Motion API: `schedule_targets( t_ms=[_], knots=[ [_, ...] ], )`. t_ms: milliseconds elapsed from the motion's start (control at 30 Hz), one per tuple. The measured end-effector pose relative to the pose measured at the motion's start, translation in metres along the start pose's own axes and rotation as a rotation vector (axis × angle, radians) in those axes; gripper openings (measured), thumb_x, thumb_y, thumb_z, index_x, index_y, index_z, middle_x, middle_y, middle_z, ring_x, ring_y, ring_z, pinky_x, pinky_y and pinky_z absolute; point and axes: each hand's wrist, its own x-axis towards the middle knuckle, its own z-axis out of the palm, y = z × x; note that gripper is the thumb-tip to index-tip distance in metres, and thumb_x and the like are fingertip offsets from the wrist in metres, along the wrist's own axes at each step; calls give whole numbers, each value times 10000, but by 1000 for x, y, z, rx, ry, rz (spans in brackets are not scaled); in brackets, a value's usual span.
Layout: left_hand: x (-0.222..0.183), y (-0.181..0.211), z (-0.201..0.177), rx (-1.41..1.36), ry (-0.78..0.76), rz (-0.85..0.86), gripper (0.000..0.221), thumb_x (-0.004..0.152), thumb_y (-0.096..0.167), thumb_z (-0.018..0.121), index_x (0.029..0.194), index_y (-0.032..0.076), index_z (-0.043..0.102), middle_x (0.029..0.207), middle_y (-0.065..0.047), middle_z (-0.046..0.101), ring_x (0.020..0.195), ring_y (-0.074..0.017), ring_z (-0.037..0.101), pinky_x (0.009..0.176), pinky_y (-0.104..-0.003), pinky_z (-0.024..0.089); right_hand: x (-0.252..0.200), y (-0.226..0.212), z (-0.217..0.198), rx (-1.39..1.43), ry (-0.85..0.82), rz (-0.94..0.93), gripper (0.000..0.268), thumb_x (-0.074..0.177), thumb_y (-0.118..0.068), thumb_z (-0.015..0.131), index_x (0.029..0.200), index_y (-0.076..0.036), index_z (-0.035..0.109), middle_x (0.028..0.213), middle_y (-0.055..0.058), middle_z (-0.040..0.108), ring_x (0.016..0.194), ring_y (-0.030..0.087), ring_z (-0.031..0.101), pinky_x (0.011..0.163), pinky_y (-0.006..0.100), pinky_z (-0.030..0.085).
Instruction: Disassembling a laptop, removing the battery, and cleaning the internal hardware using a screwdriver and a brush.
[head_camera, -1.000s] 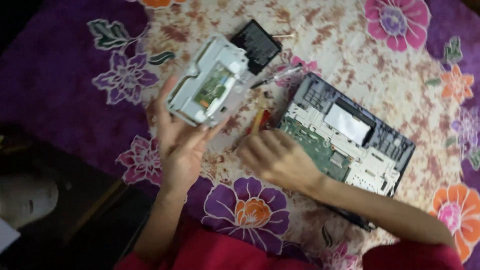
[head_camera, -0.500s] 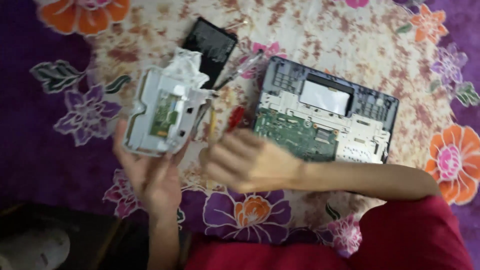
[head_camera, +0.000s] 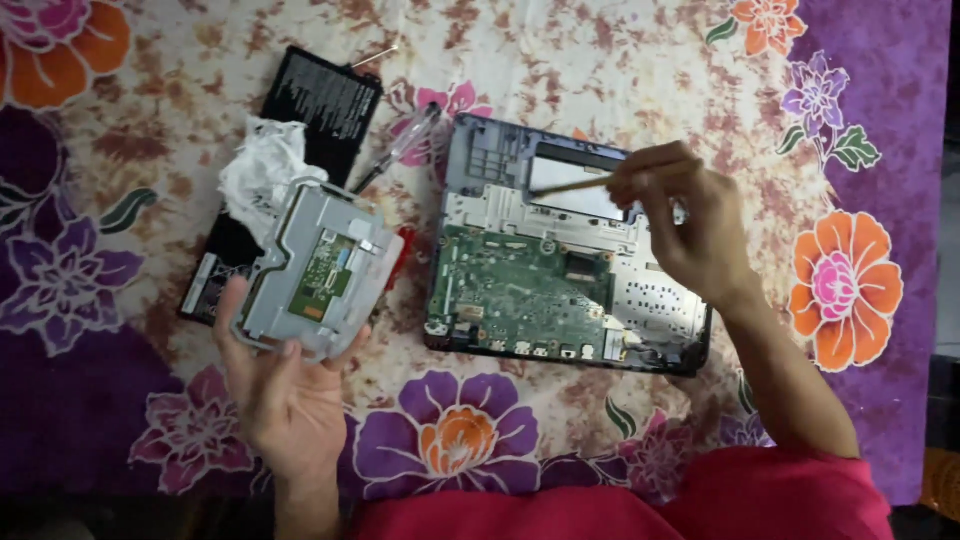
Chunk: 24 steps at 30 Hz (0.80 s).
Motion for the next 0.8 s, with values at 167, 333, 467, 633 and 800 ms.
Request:
schedule_targets(
  t_ms=[167, 333, 467, 633, 800],
  knots=[
    [2, -5, 17, 83, 0, -24, 691, 957, 17, 548, 1594, 114, 297, 1577, -252, 411, 1318, -459, 537, 917, -594, 621, 6, 16, 4, 114, 46, -70, 210, 1069, 132, 479, 986, 146, 672, 1067, 217, 680, 770, 275, 707, 639, 319, 602],
    [0, -6, 15, 142, -54, 2, 721, 961, 36, 470, 1621, 112, 189, 1136, -144, 192, 1026, -297, 403, 991, -662, 531, 6, 36, 0, 457, -74, 79, 238, 1139, -107, 399, 1126, 91, 531, 926, 212, 681, 785, 259, 737, 683, 290, 662],
    [0, -7, 13, 71, -66, -24, 747, 951, 41, 542, 1619, 139, 223, 1693, -305, 216, 1458, -519, 390, 987, -579, 569, 8, 53, 14, 598, 132, 94, 249, 1158, -152, 446, 1152, 92, 500, 930, 260, 671, 774, 306, 742, 696, 353, 682],
    [2, -8, 17, 30, -51, -49, 747, 944, 46, 596, 1608, 129, 265, 1660, -292, 285, 1436, -515, 439, 949, -559, 616, -4, 67, 10, 817, 28, 213, 204, 1167, -156, 430, 1145, 24, 522, 944, 188, 649, 785, 259, 728, 724, 319, 685],
    [2, -10, 17, -65, -48, -71, 775, 924, 9, 616, 1617, 88, 279, 1631, -288, 329, 1420, -501, 460, 920, -554, 648, -10, 75, 17, 657, 172, 126, 229, 1173, -178, 448, 1175, 41, 516, 981, 238, 682, 814, 302, 754, 704, 347, 698]
  ],
)
